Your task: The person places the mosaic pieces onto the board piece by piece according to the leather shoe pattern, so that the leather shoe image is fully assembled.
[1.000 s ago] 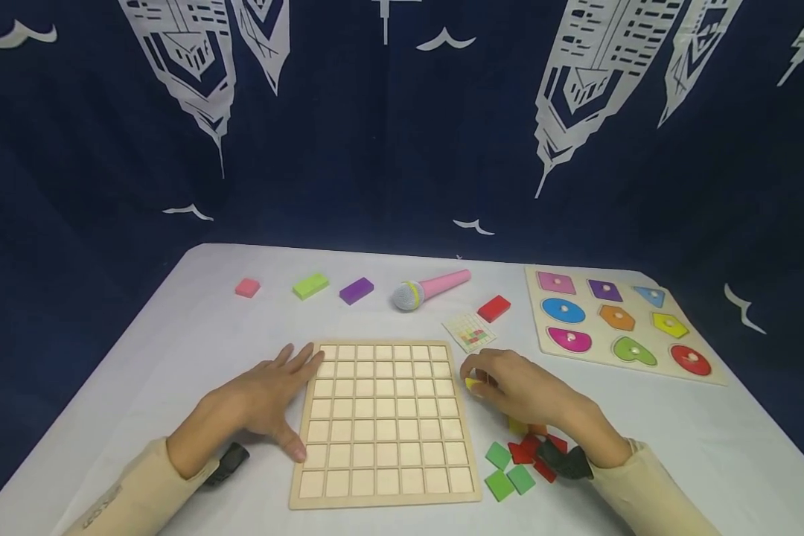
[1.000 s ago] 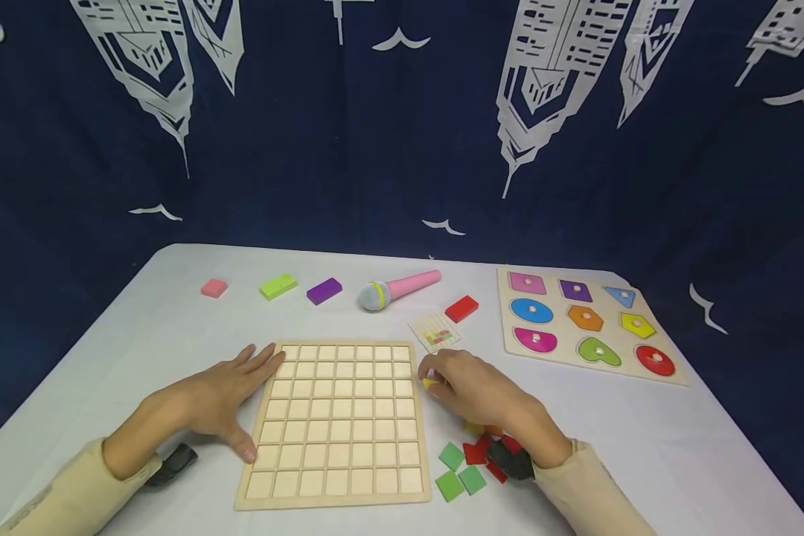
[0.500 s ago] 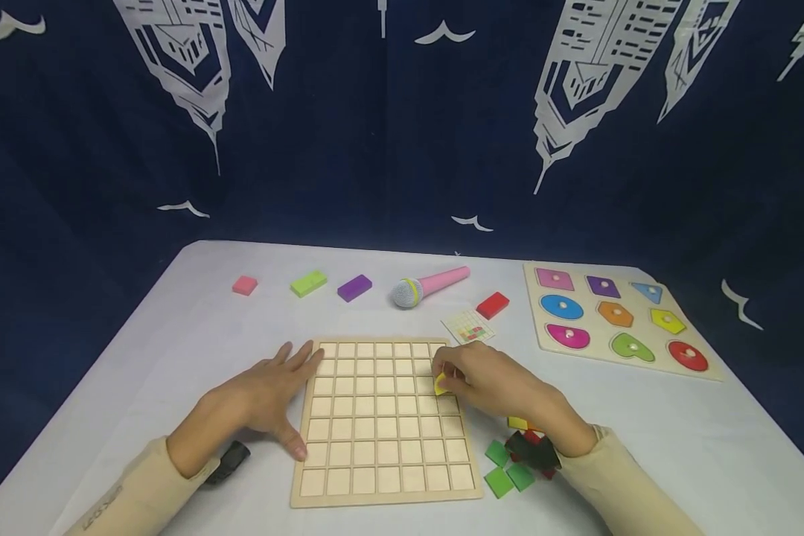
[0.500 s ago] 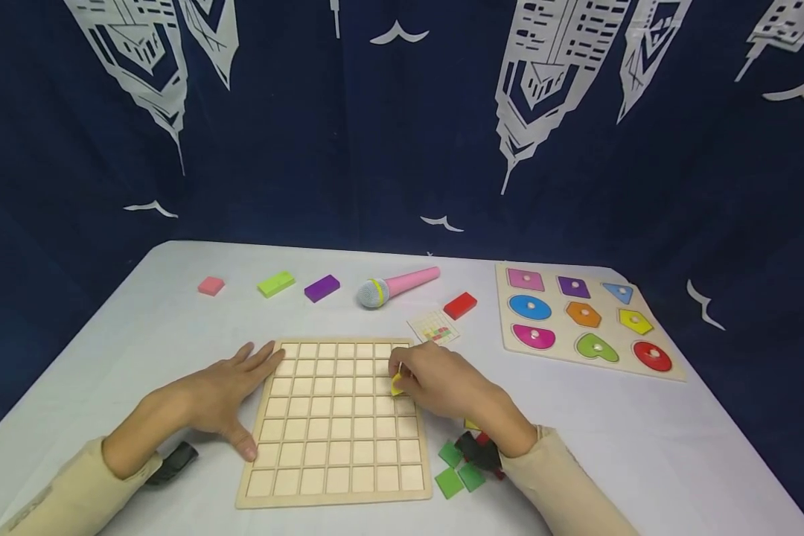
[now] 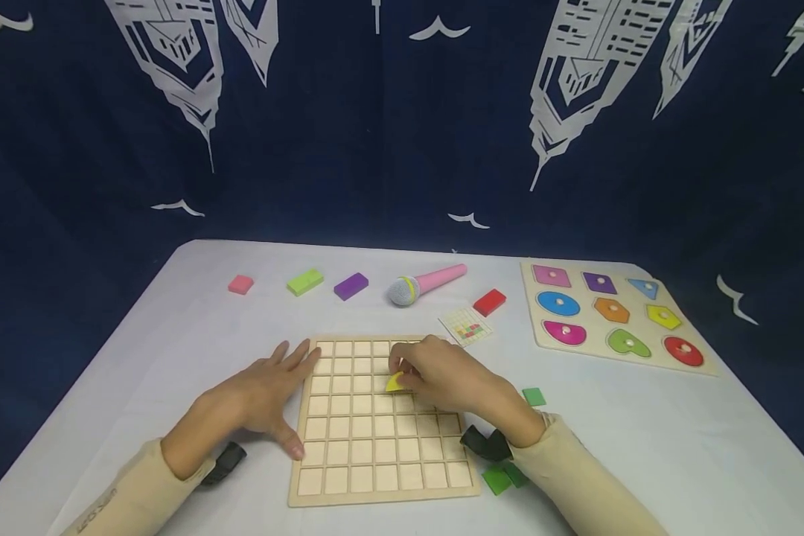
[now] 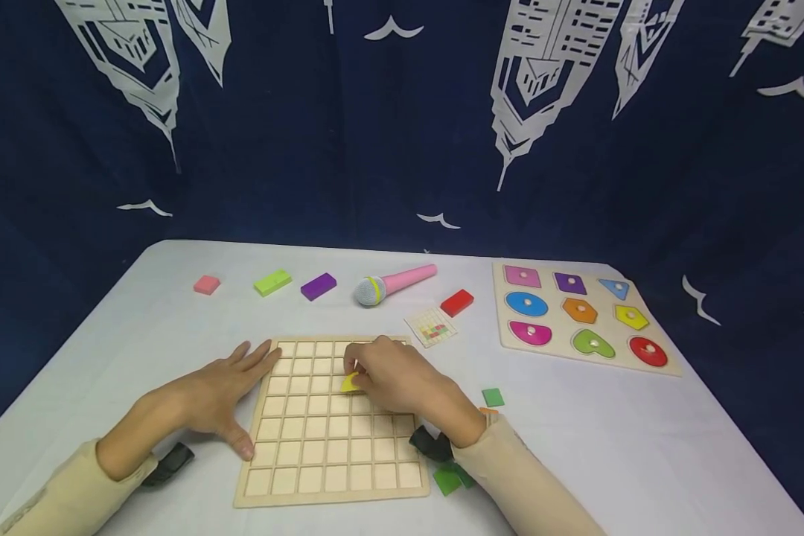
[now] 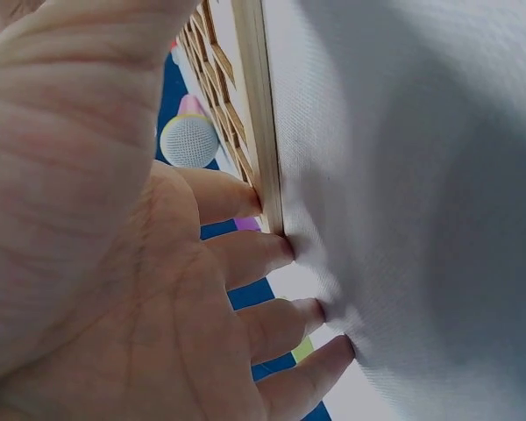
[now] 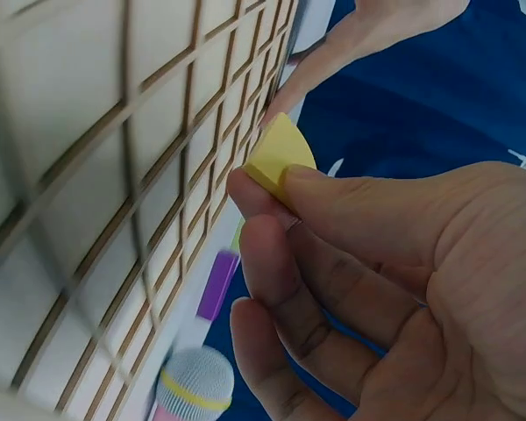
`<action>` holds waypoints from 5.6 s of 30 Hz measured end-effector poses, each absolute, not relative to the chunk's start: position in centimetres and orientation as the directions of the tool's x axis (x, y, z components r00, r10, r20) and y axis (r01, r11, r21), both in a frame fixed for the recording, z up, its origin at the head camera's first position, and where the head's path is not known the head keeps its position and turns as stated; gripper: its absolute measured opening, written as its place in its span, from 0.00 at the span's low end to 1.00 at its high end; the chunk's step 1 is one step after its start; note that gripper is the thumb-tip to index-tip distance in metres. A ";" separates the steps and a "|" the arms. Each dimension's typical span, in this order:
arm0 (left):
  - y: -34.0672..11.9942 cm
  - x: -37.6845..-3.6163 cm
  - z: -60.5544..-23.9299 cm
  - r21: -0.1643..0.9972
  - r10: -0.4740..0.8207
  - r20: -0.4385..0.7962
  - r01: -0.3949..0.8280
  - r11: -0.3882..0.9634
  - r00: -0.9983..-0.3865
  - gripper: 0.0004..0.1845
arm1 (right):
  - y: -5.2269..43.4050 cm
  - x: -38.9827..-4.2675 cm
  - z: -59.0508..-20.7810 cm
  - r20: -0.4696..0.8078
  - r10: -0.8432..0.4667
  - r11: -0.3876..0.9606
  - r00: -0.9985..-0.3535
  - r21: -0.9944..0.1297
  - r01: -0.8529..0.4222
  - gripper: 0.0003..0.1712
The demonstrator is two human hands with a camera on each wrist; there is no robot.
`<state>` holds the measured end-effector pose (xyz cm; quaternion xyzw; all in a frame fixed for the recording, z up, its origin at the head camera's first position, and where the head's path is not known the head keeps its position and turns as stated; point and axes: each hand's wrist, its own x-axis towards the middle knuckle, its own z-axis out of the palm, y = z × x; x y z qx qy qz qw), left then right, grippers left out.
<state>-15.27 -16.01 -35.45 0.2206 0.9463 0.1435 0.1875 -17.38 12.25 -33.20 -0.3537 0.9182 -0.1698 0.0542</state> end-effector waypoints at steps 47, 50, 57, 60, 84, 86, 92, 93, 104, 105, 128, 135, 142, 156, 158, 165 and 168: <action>-16.2 -15.3 -35.5 0.332 0.479 -0.304 0.380 0.864 -0.823 0.77 | 5.5 -16.9 -34.9 -0.008 -0.690 0.676 -0.724 -0.364 -0.640 0.07; -16.1 -15.3 -35.5 0.334 0.476 -0.309 0.375 0.865 -0.823 0.77 | 5.5 -16.9 -34.9 -0.018 -0.684 0.687 -0.729 -0.351 -0.636 0.07; -16.1 -15.3 -35.7 0.325 0.472 -0.308 0.375 0.868 -0.826 0.78 | 6.0 -16.7 -34.7 -0.063 -0.724 0.663 -0.687 -0.338 -0.668 0.07; -16.1 -15.3 -35.6 0.321 0.474 -0.302 0.380 0.867 -0.827 0.78 | 6.2 -16.7 -34.4 -0.093 -0.729 0.667 -0.678 -0.317 -0.674 0.08; -16.0 -15.1 -35.5 0.341 0.461 -0.291 0.360 0.869 -0.838 0.78 | 19.1 -18.5 -33.5 -0.106 -0.499 0.824 -0.860 -0.365 -0.433 0.20; -15.9 -15.2 -35.5 0.342 0.459 -0.294 0.356 0.869 -0.838 0.78 | 19.9 -18.7 -33.6 -0.124 -0.465 0.847 -0.877 -0.351 -0.399 0.20; -15.9 -15.3 -35.5 0.348 0.463 -0.296 0.357 0.867 -0.836 0.78 | 21.4 -19.1 -33.4 -0.204 -0.383 0.900 -0.901 -0.304 -0.314 0.20; -15.9 -15.3 -35.5 0.350 0.463 -0.295 0.357 0.866 -0.835 0.78 | 21.5 -19.1 -33.3 -0.221 -0.376 0.905 -0.900 -0.295 -0.306 0.20; -16.9 -15.4 -35.3 0.390 0.480 -0.294 0.355 0.850 -0.826 0.78 | 21.9 -19.3 -33.6 -0.313 -0.356 0.925 -0.881 -0.255 -0.283 0.13; -16.9 -15.4 -35.3 0.388 0.484 -0.293 0.360 0.848 -0.825 0.78 | 21.9 -19.3 -33.7 -0.313 -0.361 0.923 -0.879 -0.255 -0.288 0.12; -18.8 -18.1 -36.3 0.582 0.526 -0.180 0.341 0.738 -0.832 0.59 | 21.4 -19.3 -33.8 -0.282 -0.337 0.931 -0.898 -0.238 -0.275 0.10; -18.9 -18.7 -36.9 0.626 0.517 -0.182 0.307 0.717 -0.837 0.59 | 21.3 -19.3 -33.4 -0.269 -0.362 0.924 -0.893 -0.227 -0.307 0.07; -18.9 -18.7 -36.9 0.626 0.516 -0.179 0.308 0.716 -0.838 0.59 | 21.0 -19.1 -33.3 -0.265 -0.365 0.925 -0.892 -0.209 -0.317 0.05; -18.9 -18.6 -37.0 0.604 0.494 -0.184 0.299 0.739 -0.850 0.61 | 19.0 -18.0 -33.3 -0.142 -0.481 0.849 -0.865 -0.323 -0.419 0.03; -18.9 -18.6 -37.0 0.605 0.496 -0.182 0.302 0.737 -0.849 0.61 | 18.5 -17.7 -33.4 -0.132 -0.510 0.831 -0.850 -0.333 -0.446 0.05; -18.8 -18.6 -36.8 0.605 0.498 -0.178 0.305 0.736 -0.849 0.60 | 16.7 -17.3 -33.7 -0.090 -0.588 0.787 -0.804 -0.292 -0.543 0.08; -18.7 -18.5 -36.7 0.606 0.499 -0.175 0.307 0.734 -0.849 0.60 | 15.7 -17.2 -33.7 -0.086 -0.596 0.777 -0.798 -0.313 -0.546 0.07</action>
